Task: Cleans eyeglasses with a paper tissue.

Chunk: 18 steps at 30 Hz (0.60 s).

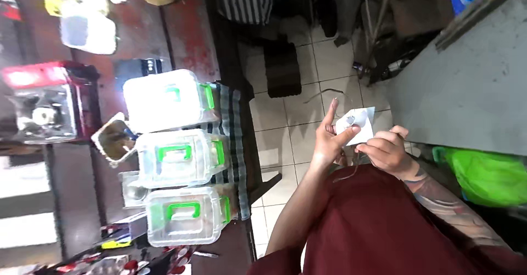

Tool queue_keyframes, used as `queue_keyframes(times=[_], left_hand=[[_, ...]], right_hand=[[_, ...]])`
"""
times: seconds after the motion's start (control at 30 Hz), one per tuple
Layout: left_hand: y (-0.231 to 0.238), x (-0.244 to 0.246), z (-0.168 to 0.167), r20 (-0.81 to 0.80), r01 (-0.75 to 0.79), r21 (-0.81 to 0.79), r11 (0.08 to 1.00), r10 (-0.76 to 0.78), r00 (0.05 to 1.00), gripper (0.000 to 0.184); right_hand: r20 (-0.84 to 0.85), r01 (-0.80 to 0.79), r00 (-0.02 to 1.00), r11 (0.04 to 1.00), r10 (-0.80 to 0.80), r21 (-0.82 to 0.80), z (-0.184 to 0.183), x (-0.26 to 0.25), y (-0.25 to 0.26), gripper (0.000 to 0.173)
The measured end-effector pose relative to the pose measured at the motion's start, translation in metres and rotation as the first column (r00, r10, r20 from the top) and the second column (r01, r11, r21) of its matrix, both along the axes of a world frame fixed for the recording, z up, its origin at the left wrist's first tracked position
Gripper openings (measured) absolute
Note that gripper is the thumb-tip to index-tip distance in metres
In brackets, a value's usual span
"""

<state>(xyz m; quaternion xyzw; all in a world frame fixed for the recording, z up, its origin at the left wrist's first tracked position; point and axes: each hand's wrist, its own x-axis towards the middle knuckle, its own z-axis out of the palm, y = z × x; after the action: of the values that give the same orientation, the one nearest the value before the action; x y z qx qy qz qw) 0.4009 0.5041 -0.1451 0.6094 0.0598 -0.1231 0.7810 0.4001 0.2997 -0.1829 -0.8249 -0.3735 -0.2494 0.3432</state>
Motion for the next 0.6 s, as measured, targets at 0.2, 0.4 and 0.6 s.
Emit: queue_keyframes(times=[0.2, 0.4, 0.6], left_hand=[[0.026, 0.075, -0.013, -0.156, 0.035, -0.006, 0.999, -0.035, 0.987, 0.089], [0.018, 0.172, -0.003, -0.063, -0.233, 0.061, 0.971, 0.236, 0.970, 0.095], [-0.009, 0.254, 0.001, 0.082, -0.499, 0.064, 0.864, 0.494, 0.865, 0.101]], right_hand=[[-0.004, -0.196, 0.981, 0.981, 0.196, -0.006, -0.012, 0.111, 0.023, 0.013], [0.003, -0.316, 0.949, 0.948, 0.316, 0.033, -0.006, 0.228, 0.023, 0.012], [-0.015, -0.364, 0.930, 0.928, 0.367, 0.083, -0.001, 0.317, 0.015, 0.011]])
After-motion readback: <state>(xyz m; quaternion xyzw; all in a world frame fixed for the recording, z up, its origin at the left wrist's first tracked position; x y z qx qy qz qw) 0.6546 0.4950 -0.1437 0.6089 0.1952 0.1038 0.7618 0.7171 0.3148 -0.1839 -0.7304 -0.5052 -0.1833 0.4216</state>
